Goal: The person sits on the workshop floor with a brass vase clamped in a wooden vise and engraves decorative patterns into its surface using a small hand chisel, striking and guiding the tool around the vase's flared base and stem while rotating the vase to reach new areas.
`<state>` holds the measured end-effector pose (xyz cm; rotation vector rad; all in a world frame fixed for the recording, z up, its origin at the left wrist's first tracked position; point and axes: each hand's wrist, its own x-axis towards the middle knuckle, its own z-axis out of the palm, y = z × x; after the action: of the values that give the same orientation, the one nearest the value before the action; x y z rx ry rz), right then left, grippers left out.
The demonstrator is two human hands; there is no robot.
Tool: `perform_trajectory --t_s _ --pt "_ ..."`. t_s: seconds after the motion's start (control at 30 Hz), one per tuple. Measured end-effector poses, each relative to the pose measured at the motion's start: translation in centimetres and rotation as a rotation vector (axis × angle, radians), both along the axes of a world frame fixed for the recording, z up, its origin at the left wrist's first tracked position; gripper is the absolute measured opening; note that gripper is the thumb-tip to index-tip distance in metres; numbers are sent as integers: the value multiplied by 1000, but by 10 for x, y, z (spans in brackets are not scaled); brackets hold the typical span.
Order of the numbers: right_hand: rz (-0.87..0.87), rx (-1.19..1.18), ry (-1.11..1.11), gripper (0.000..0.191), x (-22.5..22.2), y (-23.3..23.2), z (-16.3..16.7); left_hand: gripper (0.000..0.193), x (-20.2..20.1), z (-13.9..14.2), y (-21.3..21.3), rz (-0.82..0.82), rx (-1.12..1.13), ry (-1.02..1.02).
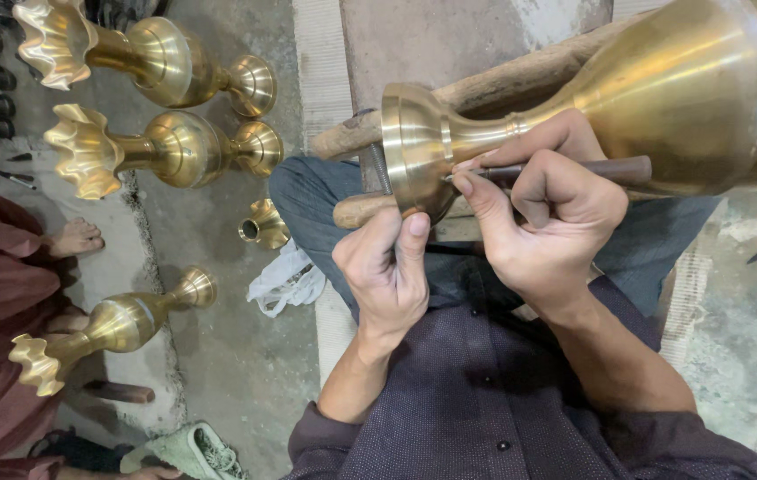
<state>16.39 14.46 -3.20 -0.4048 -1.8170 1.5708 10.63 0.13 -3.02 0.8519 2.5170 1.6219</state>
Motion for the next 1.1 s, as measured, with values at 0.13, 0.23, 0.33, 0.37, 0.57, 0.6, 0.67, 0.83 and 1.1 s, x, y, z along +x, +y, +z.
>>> perform_trajectory --t_s 0.13,0.23,0.33,0.37,0.57,0.6,0.67,0.83,1.1 --pt "1 21 5 59 -3 1 5 35 -6 12 3 34 -35 -65" --pt "-39 41 -7 58 -8 1 12 36 -10 14 5 17 -37 -10" --pt "-63 -73 -15 54 -10 0 19 35 -9 11 5 14 5 5" --pt "-69 -129 -16 52 -8 0 21 34 -9 9 4 12 30 -12" --pt "-60 -95 5 46 15 5 29 31 -8 -1 -6 -25 79 -32" --pt "-12 -55 -30 37 20 6 30 32 -8 -3 -7 -41 86 -19" --pt "91 32 -125 26 28 8 29 33 -7 -6 -9 -23 41 -11" --pt "360 320 -364 77 30 10 25 34 -6 -6 -10 -23 9 1" --pt "521 418 -537 70 48 0 24 34 -7 -3 -7 -24 15 -11"
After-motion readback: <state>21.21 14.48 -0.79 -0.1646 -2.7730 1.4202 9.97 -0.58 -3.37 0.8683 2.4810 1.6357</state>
